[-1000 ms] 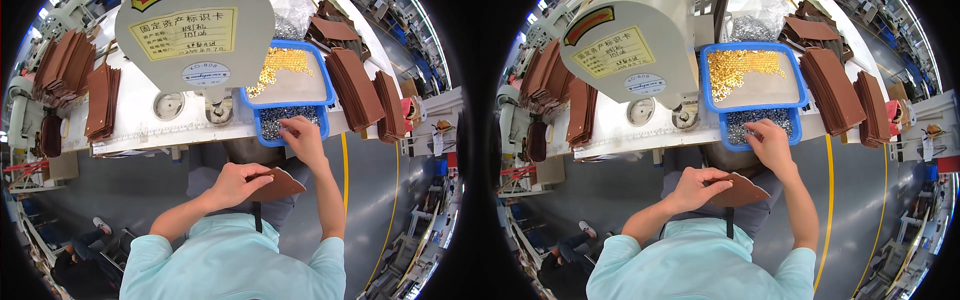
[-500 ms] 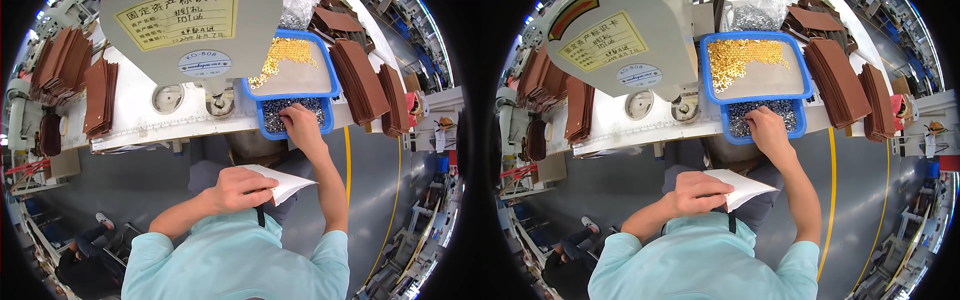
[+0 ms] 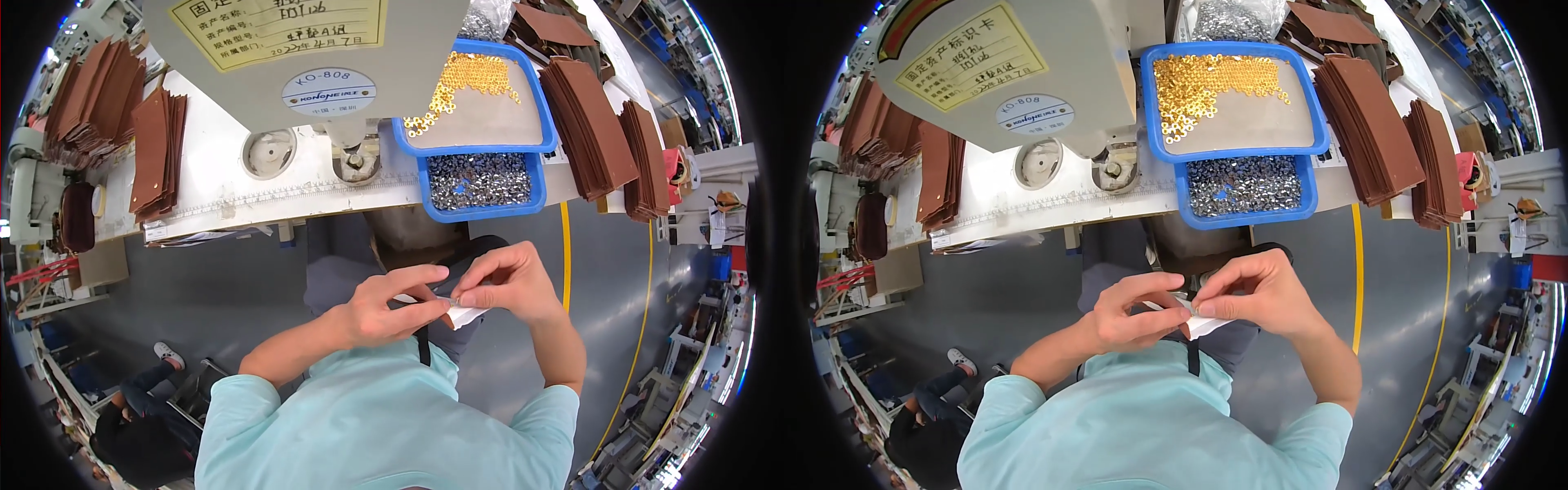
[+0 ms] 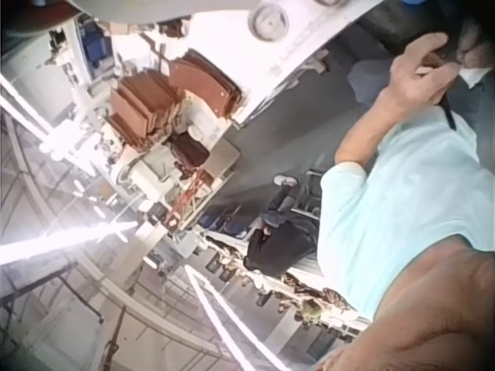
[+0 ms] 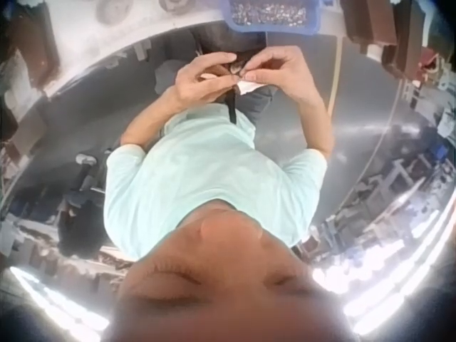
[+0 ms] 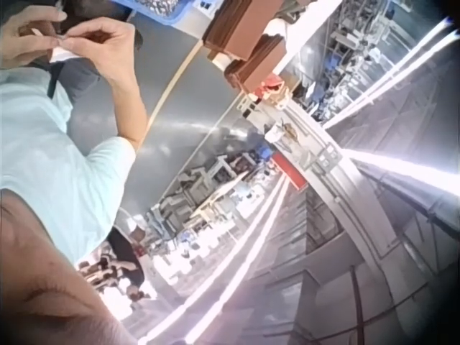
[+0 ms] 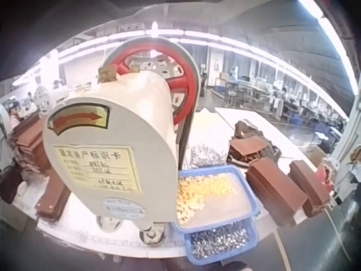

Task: Attaching metal snap fasteners to leather pieces using a specialized press machine.

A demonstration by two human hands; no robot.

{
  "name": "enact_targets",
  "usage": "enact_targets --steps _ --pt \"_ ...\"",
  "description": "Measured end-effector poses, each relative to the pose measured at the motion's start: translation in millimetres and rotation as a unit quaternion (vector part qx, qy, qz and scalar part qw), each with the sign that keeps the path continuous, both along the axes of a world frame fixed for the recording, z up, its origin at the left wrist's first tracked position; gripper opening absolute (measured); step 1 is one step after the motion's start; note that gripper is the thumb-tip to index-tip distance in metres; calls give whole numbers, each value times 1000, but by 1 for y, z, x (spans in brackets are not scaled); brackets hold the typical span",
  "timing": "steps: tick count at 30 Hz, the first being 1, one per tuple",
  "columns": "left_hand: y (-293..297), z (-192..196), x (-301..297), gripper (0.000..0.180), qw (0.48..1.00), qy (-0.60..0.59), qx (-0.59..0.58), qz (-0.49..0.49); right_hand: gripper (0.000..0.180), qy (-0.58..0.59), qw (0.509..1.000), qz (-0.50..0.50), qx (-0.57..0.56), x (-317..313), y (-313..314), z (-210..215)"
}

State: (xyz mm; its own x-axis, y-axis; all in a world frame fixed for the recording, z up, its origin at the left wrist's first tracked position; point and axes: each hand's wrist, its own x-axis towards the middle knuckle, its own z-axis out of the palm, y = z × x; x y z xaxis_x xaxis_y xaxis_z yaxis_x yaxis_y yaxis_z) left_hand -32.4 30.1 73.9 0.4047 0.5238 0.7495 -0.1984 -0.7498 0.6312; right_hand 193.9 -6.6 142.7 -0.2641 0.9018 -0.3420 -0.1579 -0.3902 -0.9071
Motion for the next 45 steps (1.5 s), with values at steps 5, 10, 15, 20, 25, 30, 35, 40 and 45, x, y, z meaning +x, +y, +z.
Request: enact_targets --steps 5,10,15,20,25,30,35,40,45 --pt "2 0 -2 27 1000 3 13 8 16 38 995 6 -95 1 -6 -2" --pt "3 -1 -3 26 998 9 60 -7 18 96 978 9 -187 -3 -4 -7" --pt "3 -1 -4 26 996 21 84 6 18 128 968 37 -212 -1 -6 -20" --pt "4 -3 -9 25 996 40 79 17 14 6 994 85 -62 -7 -10 -10" --pt "5 -2 -13 25 995 61 78 26 12 -268 938 69 207 -22 -25 7" --pt "4 -3 -13 26 994 80 71 26 16 -408 819 32 402 -36 -38 0" --pt "3 -2 -14 26 996 82 28 7 23 -431 791 55 429 -36 -39 2" --pt "0 5 -13 28 997 71 -32 -16 29 -419 799 64 426 -33 -38 3" --pt "-8 7 -9 29 997 53 -51 -22 39 -415 785 93 449 -17 -35 -7"
